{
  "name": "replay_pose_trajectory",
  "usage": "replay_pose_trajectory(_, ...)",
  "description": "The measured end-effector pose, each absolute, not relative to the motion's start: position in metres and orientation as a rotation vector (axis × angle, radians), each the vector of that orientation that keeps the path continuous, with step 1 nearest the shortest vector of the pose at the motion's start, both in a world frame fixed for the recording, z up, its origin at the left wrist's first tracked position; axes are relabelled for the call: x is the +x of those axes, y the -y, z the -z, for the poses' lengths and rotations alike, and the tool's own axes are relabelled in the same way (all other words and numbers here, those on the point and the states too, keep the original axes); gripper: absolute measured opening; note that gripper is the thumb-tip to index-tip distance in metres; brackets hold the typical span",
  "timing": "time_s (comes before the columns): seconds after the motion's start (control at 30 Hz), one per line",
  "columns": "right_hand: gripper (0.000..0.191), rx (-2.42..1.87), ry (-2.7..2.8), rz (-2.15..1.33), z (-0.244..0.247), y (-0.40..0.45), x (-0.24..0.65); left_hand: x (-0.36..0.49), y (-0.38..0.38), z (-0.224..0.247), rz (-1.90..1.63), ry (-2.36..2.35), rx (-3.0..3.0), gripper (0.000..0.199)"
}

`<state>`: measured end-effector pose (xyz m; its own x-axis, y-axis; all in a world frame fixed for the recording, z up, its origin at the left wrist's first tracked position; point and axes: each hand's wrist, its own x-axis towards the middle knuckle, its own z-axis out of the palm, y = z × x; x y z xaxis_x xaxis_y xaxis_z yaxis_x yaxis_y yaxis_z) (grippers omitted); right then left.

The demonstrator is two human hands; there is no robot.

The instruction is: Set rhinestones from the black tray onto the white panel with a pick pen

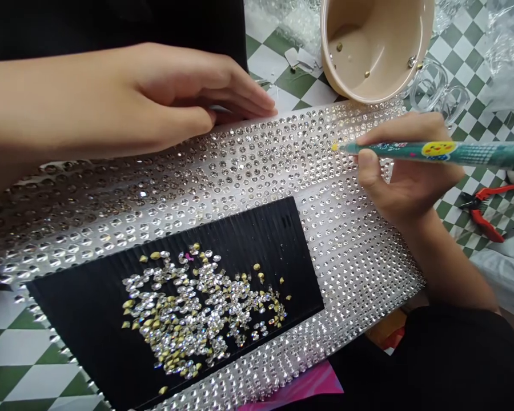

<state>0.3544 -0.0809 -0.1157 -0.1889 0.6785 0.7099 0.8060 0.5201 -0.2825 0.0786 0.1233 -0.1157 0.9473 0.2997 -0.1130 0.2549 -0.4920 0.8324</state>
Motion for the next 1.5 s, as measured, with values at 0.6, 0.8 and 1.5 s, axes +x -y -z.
replay_pose_trajectory(0.6,0.01,-1.283,1.679,0.066,0.115,0.075,0.351,0.087,-0.117,0.107,0.0,-0.414,2.107,0.066)
replay_pose_trajectory(0.8,0.015,-1.492,1.753,-0.166,0.121,0.085,0.355,0.084,-0.12,0.112,-0.035,-0.415,2.121,0.063)
replay_pose_trajectory(1.5,0.007,-1.284,1.693,0.113,0.114,0.077,0.343,0.083,-0.12,0.113,-0.049,-0.354,2.109,0.059)
